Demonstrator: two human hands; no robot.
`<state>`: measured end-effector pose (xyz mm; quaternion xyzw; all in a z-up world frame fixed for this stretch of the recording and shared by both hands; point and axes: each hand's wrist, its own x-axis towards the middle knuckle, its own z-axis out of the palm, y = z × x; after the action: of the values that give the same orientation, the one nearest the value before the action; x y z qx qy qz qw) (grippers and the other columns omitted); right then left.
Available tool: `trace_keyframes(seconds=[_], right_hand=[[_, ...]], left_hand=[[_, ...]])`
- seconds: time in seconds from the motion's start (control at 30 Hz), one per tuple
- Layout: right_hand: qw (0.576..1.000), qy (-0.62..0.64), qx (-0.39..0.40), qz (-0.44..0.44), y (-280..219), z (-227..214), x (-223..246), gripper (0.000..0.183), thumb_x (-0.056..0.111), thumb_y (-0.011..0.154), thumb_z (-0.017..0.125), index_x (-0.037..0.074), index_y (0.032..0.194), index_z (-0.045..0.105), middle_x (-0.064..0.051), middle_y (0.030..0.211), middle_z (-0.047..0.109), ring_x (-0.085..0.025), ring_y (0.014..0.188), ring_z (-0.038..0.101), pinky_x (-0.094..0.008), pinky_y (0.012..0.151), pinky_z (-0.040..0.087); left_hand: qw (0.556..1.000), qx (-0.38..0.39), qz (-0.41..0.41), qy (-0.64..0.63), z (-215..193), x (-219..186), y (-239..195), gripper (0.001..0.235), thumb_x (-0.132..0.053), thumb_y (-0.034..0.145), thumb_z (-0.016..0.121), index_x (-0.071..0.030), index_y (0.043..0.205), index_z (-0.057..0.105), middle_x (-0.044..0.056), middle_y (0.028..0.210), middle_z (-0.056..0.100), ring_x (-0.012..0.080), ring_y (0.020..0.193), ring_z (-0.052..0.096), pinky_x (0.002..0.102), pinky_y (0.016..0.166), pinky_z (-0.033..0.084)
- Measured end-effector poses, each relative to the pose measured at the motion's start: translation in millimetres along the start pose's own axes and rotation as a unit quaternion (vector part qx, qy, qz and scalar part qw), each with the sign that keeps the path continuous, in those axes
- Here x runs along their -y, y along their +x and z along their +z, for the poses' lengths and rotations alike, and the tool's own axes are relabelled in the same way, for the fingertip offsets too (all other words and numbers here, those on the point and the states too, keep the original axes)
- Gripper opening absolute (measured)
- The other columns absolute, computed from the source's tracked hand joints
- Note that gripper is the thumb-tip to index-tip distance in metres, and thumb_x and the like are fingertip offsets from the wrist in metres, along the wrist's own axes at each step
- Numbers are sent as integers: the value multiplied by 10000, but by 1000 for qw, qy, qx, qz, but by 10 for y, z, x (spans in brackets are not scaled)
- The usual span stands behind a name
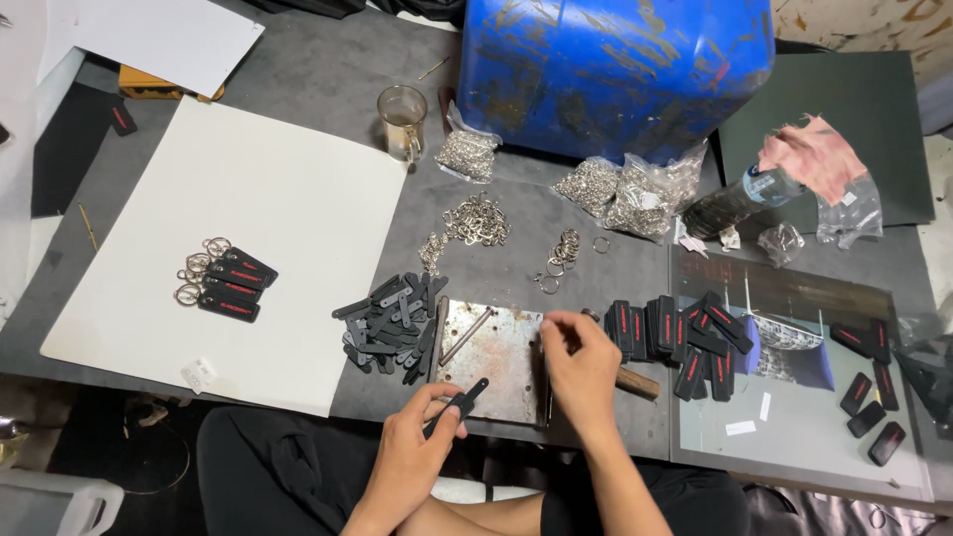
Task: Assembling leather keychains by attaching metal rings and chains to leather strips using a hammer and jig
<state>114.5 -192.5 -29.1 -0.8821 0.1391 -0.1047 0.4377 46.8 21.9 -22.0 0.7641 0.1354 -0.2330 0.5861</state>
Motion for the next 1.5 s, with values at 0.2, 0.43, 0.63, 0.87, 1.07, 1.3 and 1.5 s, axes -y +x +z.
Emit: trace_keyframes(seconds=[0.2,0.43,0.63,0.87,1.07,1.3,1.5], right_hand=[[983,-164,80,-20,762,350,-379,250,269,914,666,55,1001,760,-113,908,745,-303,847,691,-426,786,497],[962,-259,84,-6,779,430,-254,232,208,960,614,13,881,712,-276,795,712,-536,768,663,-567,661,497],[961,-264,79,-38,711,439,-281,253,126,1009,615,-55,840,665,-247,782,695,-442,708,692,-537,613,544],[975,-188,82,-87,736,374,-469,205,154,955,630,13,1012,768,-202,979,748,-410,882,699,-499,786,526],[974,-158,58,-154,789,436,-468,193,147,935,645,40,1046,760,-144,1003,763,-342,937,686,-449,833,523],[932,-260,117,-225,902,480,-509,89,33,963,619,-21,910,665,-159,878,677,-321,847,631,-464,721,573],[988,-56,140,-32,809,290,-231,31,158,854,721,139,830,725,66,686,640,-68,655,535,-240,685,453]], left_hand=[[999,-20,-22,-24,-25,-32,128,230,-241,955,592,-166,1134,714,-5,757,792,106,560,596,263,623,499],[998,-12,-51,-37,-37,-63,155,238,-235,968,589,-151,1162,699,1,792,798,106,534,566,266,577,463],[996,-20,-45,-70,-20,-32,133,227,-208,969,599,-132,1154,705,36,792,790,121,528,560,271,553,472],[995,-29,-46,-89,17,38,114,237,-218,973,601,-130,1168,704,47,792,777,127,515,530,277,538,465],[994,-21,-27,-106,83,-18,193,225,-194,977,599,-104,1158,698,55,768,753,124,495,506,275,504,439],[996,-25,-20,-87,81,-122,239,213,-189,978,595,-126,1151,703,29,748,750,115,529,540,269,552,464],[995,-28,-4,-98,96,-70,262,210,-173,975,599,-111,1146,702,35,739,752,117,513,530,272,531,461]])
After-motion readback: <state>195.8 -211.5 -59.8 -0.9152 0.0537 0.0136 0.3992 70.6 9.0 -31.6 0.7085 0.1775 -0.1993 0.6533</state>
